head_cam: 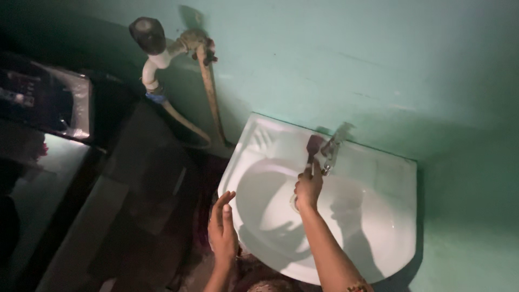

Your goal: The person scrubs the interior and edges of a white porcelain bathroom sink using a small brush.

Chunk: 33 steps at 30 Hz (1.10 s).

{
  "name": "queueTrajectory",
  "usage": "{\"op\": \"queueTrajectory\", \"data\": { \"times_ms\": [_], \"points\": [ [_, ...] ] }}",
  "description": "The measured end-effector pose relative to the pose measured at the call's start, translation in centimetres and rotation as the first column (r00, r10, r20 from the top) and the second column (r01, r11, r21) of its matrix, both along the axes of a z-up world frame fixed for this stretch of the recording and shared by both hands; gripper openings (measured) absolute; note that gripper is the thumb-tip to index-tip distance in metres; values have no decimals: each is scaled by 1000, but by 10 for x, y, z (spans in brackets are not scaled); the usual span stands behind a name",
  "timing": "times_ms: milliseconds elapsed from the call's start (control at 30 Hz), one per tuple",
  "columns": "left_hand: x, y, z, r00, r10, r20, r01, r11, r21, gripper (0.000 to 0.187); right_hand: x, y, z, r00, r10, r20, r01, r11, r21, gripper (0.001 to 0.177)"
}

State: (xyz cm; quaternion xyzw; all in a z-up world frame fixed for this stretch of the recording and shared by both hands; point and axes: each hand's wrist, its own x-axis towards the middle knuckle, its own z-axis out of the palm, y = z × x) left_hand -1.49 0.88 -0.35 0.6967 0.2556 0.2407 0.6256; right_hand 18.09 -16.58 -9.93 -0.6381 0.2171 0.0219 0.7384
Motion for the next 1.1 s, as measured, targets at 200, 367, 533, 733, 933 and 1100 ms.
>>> {"op": "queueTrajectory", "data": {
  "times_ms": [200, 367, 533, 733, 933, 1100],
  "points": [
    [7, 0, -15, 995, -49, 91, 53, 998, -40, 46, 18, 59, 29, 995, -97, 10, 94, 983, 157, 36],
    [-2, 6, 0, 1000, -11, -14, 11, 1000, -1, 51, 30, 106, 43, 972, 228, -50, -216, 961, 173, 28],
    [-7, 7, 14, 996, 30, -88, -31, 999, -11, 55, 31, 110, 63, 887, 445, -125, -455, 888, -61, 27],
    [-4, 6, 4, 1000, 13, 15, -13, 1000, -7, 54, -21, 62, 48, 715, 692, 99, -527, 626, -575, 32],
    [13, -8, -9, 995, -35, 98, 38, 999, -28, 52, -58, 68, 55, 699, 714, 26, -399, 421, -815, 34],
    [9, -19, -2, 995, -79, 62, 78, 996, 32, 51, 39, 78, 45, 755, 620, 212, -227, 551, -803, 36]
  ]
}}
